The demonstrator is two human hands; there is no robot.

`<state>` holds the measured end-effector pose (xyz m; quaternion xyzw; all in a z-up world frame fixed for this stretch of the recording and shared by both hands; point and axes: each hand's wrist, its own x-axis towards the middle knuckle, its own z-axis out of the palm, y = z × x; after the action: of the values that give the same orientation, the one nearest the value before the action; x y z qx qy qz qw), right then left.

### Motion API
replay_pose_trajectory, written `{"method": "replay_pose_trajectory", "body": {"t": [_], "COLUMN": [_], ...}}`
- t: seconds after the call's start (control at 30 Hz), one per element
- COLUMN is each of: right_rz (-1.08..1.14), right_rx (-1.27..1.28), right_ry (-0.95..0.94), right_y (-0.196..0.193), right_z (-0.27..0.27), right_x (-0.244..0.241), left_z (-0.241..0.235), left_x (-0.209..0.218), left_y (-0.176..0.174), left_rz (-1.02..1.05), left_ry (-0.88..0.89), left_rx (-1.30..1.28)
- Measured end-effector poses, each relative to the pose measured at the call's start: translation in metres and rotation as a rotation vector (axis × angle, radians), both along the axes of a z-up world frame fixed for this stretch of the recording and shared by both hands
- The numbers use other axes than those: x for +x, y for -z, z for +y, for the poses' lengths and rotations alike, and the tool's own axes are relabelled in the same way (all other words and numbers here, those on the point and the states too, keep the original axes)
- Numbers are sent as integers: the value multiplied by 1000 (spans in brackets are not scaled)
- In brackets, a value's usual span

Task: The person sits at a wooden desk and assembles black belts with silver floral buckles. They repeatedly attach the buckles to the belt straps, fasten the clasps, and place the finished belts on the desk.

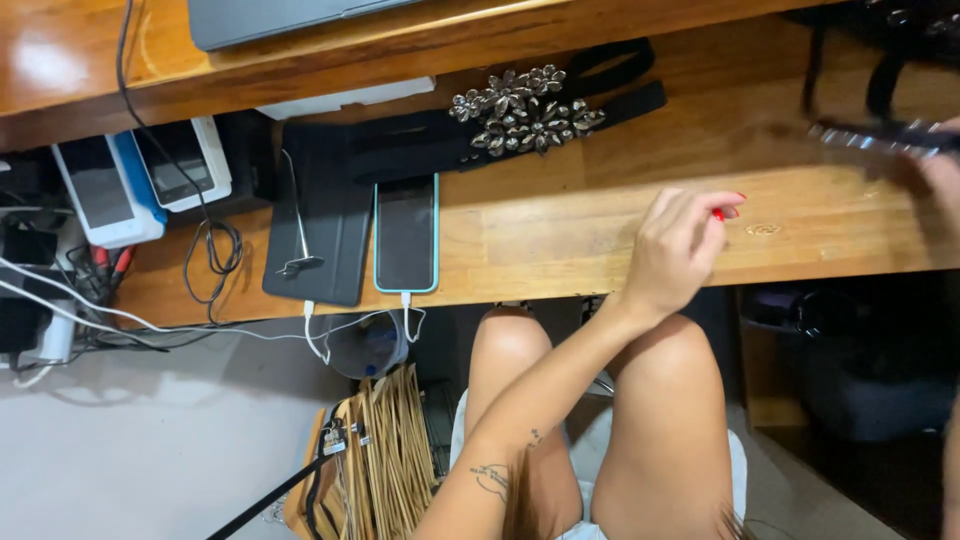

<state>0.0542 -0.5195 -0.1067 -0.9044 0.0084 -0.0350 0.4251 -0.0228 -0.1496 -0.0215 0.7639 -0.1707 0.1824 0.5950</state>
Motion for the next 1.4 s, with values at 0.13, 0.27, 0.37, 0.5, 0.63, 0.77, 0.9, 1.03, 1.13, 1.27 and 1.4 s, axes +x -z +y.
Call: {"method": "replay_pose_trajectory", "body": {"t": [0.13,0.27,0.37,0.5,0.63,0.77,0.9,1.03,1.13,1.27,1.4], "right_rz": [-433,-699,-789,-890,-757,-664,-629,-634,-539,-598,-666], "right_rx": [-253,-782,-795,-733,-776,-905,-986,-981,-874,-726,-593], "right_ry": [-266,-316,-361,-447,-457,-397,-380,-404,-452,-406,-429], "right_y": [-50,-74,-87,-86,-81,-82,-81,-79,-81,-82,-83], "right_z": [62,118,159,188,185,187,188,187,191,200,204], "right_x": [-52,-63,-56,-42,-39,-38,-37,-34,-36,-37,-34], "left_z": [-7,-5,-12,-4,15,30,32,31,30,32,36], "left_x": [-12,-21,-21,-15,-2,7,10,13,15,16,16], "left_y": [21,14,13,-9,-15,-14,-7,2,6,4,-1], "left_rz": [-324,-781,-681,-379,-288,-225,-190,-149,-98,-114,-164], "left_ry": [-73,-108,-184,-296,-360,-366,-371,-354,-340,-353,-321], "left_rx": [228,667,716,608,652,707,715,721,736,706,613]}}
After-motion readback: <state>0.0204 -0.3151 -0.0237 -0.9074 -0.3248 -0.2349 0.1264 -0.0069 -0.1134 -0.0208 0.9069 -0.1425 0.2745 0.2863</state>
